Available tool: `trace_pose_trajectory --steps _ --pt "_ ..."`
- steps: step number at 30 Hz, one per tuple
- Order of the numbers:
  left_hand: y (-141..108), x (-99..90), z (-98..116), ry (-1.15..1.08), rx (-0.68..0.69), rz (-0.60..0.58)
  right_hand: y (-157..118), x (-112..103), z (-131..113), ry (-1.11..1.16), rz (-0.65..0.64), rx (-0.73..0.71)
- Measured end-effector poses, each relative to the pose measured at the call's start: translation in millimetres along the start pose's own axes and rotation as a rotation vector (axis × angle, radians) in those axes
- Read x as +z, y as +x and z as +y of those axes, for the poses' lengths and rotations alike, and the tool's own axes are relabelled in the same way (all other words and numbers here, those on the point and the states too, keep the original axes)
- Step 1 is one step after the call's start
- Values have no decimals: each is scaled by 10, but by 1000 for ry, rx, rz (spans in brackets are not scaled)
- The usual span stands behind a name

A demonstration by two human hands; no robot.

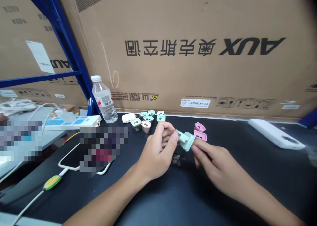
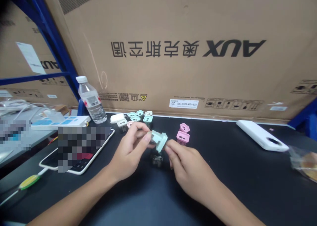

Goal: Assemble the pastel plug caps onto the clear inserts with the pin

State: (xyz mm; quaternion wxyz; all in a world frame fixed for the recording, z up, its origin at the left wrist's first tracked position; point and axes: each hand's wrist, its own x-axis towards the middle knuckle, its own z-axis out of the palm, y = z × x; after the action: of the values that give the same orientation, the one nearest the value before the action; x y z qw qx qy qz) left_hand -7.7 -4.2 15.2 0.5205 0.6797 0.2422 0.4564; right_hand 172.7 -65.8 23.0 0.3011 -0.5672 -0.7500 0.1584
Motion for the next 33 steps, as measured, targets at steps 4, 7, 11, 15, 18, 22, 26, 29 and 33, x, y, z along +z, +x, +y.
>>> trace_pose_trajectory --steps 4,7,11,15,18,22,26,29,33 --pt "37 -57 -5 144 33 -128 -8 -17 -31 109 -47 41" --pt "67 -94 -27 211 64 -156 -18 -33 -41 145 -83 50" --pt "103 -148 -82 249 105 -97 -16 -104 -13 145 -115 25" --pt "131 -185 -86 184 52 -24 4 -179 70 115 -20 66" --pt "110 -148 -64 120 0 -82 9 -140 113 127 121 23" --pt "34 -26 -60 66 -38 -206 -12 20 118 -20 152 -187" --pt "-7 57 -45 36 -28 -230 -43 107 133 -223 327 -330" --pt "25 29 -13 3 -49 -236 -53 63 142 -269 394 -365" --pt "132 -128 -8 -68 -85 -113 -36 -59 137 -275 425 -324"
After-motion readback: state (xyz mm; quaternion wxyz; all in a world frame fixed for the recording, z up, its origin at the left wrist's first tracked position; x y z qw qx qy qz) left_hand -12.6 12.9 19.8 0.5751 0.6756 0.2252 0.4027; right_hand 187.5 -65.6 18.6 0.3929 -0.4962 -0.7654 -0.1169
